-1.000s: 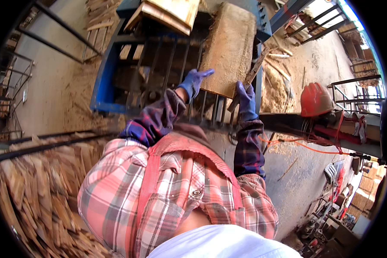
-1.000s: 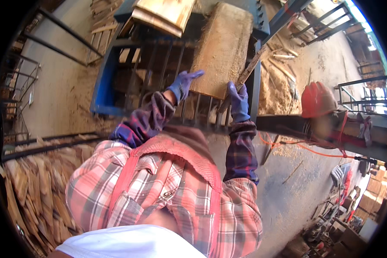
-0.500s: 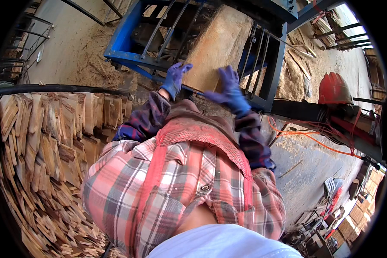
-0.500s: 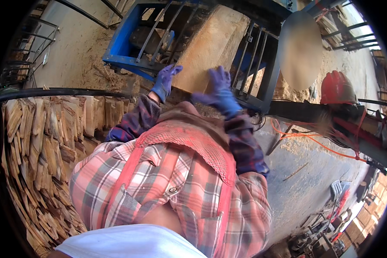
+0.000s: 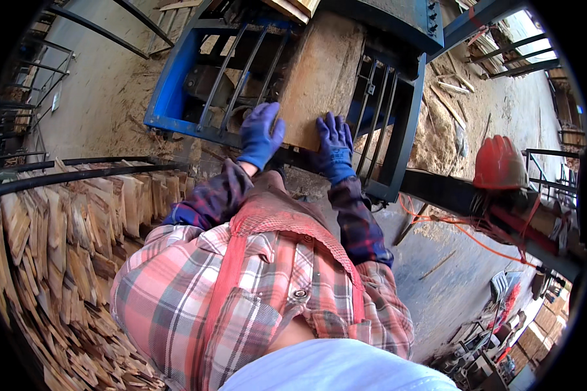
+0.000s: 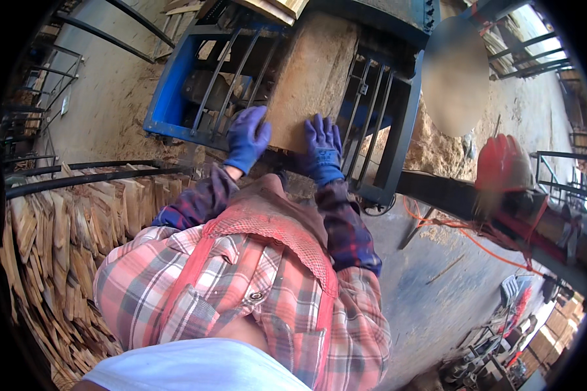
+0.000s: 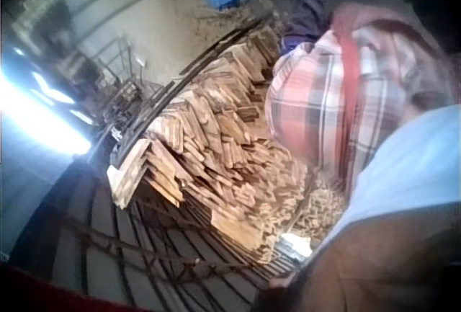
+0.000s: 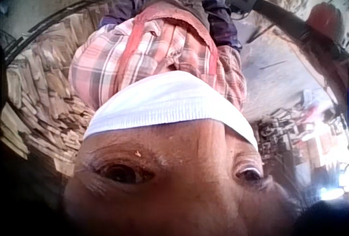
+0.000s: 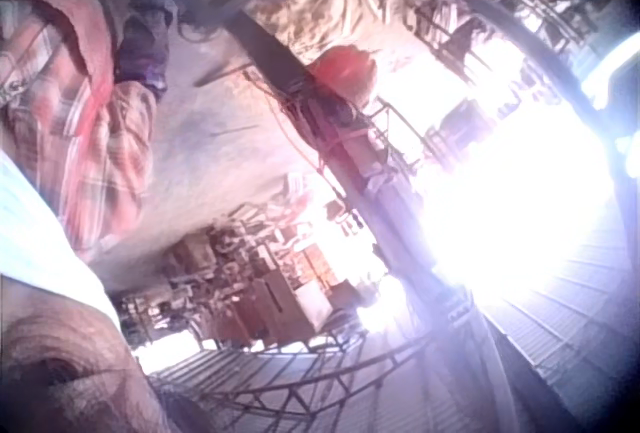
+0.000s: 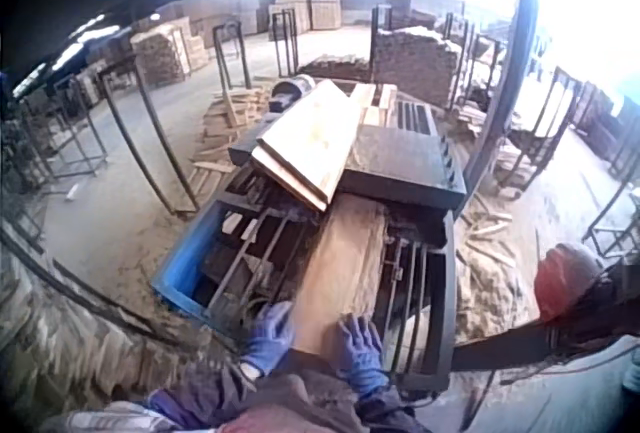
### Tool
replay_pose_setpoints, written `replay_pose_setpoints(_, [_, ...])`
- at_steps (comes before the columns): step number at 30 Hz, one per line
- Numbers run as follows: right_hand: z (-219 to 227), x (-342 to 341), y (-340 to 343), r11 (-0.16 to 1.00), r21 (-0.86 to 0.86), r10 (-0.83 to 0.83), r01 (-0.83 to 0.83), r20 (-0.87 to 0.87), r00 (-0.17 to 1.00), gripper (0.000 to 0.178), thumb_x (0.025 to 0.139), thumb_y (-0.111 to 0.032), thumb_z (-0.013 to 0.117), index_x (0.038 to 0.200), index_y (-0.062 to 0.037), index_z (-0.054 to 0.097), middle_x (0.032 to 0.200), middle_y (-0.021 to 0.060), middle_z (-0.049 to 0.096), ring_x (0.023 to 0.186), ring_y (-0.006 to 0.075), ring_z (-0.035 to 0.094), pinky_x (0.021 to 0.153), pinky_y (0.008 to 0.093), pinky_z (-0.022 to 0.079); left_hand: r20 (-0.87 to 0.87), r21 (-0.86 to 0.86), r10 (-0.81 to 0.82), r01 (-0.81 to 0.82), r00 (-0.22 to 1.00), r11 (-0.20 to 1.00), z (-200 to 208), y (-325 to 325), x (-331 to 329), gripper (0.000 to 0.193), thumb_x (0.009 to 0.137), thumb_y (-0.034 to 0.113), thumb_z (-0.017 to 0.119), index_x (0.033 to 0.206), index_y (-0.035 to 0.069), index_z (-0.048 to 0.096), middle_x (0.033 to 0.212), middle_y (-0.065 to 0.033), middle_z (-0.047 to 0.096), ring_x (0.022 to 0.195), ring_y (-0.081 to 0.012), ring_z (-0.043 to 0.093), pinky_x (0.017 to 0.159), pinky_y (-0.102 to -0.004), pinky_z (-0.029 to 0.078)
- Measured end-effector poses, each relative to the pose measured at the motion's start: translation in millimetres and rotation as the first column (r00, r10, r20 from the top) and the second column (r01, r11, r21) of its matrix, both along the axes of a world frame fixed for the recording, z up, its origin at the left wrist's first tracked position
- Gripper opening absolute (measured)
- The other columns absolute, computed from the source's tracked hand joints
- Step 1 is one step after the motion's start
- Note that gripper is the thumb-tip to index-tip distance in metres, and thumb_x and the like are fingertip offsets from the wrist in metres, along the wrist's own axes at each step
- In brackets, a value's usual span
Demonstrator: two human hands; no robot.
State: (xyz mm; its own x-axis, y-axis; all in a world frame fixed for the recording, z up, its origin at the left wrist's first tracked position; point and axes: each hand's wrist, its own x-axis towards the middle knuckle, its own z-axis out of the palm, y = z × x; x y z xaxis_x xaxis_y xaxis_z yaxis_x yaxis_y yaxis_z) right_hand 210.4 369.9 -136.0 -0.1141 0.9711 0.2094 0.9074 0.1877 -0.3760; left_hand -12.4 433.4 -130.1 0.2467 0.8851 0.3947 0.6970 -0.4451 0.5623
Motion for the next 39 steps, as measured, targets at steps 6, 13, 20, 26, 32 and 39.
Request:
replay_pose_setpoints(6, [-15.2, 9.8, 72.1, 0.996, 0.091, 0.027, -0.025, -0.021, 0.999, 0.098, 0.067, -0.063, 0.079, 0.142, -0.0076, 0.050, 0.153, 0.0238, 0.041, 0.143, 0.0456, 0.035, 0.121, 0.0513, 0.023, -0.154, 0.152, 0.103, -0.080, 0.983, 0.985, -12.4, 60.3, 36.6, 0.046, 0.088, 0.022, 0.062, 0.132, 0.009, 0.056, 0.131, -0.0237, 0.056, 0.113, -0.0419, 0.058, 0.098, -0.0490, 0.047])
replay_pose_setpoints(13, [15.5, 42.5, 168.8, 0.989, -0.142, -0.006, 0.027, 0.147, 0.989, 0.094, 0.071, -0.060, 0.078, 0.144, -0.0099, 0.048, 0.151, 0.0193, 0.045, 0.142, 0.0391, 0.039, 0.118, 0.0461, 0.030, 0.748, -0.305, 0.217, 0.035, 0.627, 0.952, 41.0, 162.7, 31.0, 0.061, 0.088, 0.039, 0.077, 0.131, 0.003, 0.054, 0.126, -0.0150, 0.062, 0.118, -0.0283, 0.060, 0.098, -0.0428, 0.049])
replay_pose_setpoints(20, [192.3, -71.1, 299.8, 0.751, 0.643, 0.034, 0.150, -0.264, 0.964, 0.066, 0.080, -0.042, 0.080, 0.127, -0.0015, 0.058, 0.113, 0.0205, 0.064, 0.111, 0.0385, 0.061, 0.097, 0.0419, 0.050, 0.938, -0.314, 0.289, 0.113, 0.192, 0.943, 94.4, 238.3, -35.4, 0.048, 0.100, 0.036, 0.062, 0.139, 0.011, 0.051, 0.130, -0.0104, 0.059, 0.117, -0.0255, 0.061, 0.097, -0.0402, 0.053])
replay_pose_setpoints(26, [254.9, -157.5, 397.1, 0.981, -0.048, -0.183, 0.190, 0.118, 0.976, 0.085, 0.081, -0.040, 0.068, 0.148, 0.0020, 0.037, 0.150, 0.0262, 0.041, 0.136, 0.0451, 0.044, 0.106, 0.0552, 0.042, 0.913, -0.226, 0.087, 0.319, 0.398, 0.920, 134.6, 222.3, -6.4, 0.074, 0.094, 0.042, 0.068, 0.148, 0.003, 0.036, 0.146, -0.0126, 0.042, 0.128, -0.0266, 0.053, 0.096, -0.0405, 0.053])
replay_pose_setpoints(32, [229.0, -17.8, 406.1, 0.903, 0.378, -0.246, 0.204, 0.067, 0.967, 0.050, 0.092, -0.047, 0.058, 0.119, -0.0064, 0.064, 0.107, 0.0222, 0.070, 0.092, 0.0408, 0.069, 0.081, 0.0501, 0.055, 0.941, -0.260, 0.184, 0.256, 0.284, 0.931, 137.9, 269.2, 41.2, 0.014, 0.093, 0.014, 0.066, 0.102, 0.003, 0.064, 0.092, -0.0079, 0.067, 0.070, -0.0164, 0.066, 0.064, -0.0294, 0.060])
replay_pose_setpoints(39, [194.0, 114.7, 244.9, 0.922, 0.383, -0.083, 0.053, 0.063, 0.994, 0.038, 0.100, -0.030, 0.053, 0.127, -0.0046, 0.059, 0.093, 0.0187, 0.072, 0.073, 0.0340, 0.071, 0.064, 0.0462, 0.058, 0.881, -0.460, 0.369, 0.724, 0.298, 0.513, 133.0, 218.3, 48.5, 0.043, 0.095, 0.043, 0.065, 0.117, 0.006, 0.063, 0.101, -0.0103, 0.069, 0.084, -0.0257, 0.072, 0.069, -0.0350, 0.061])
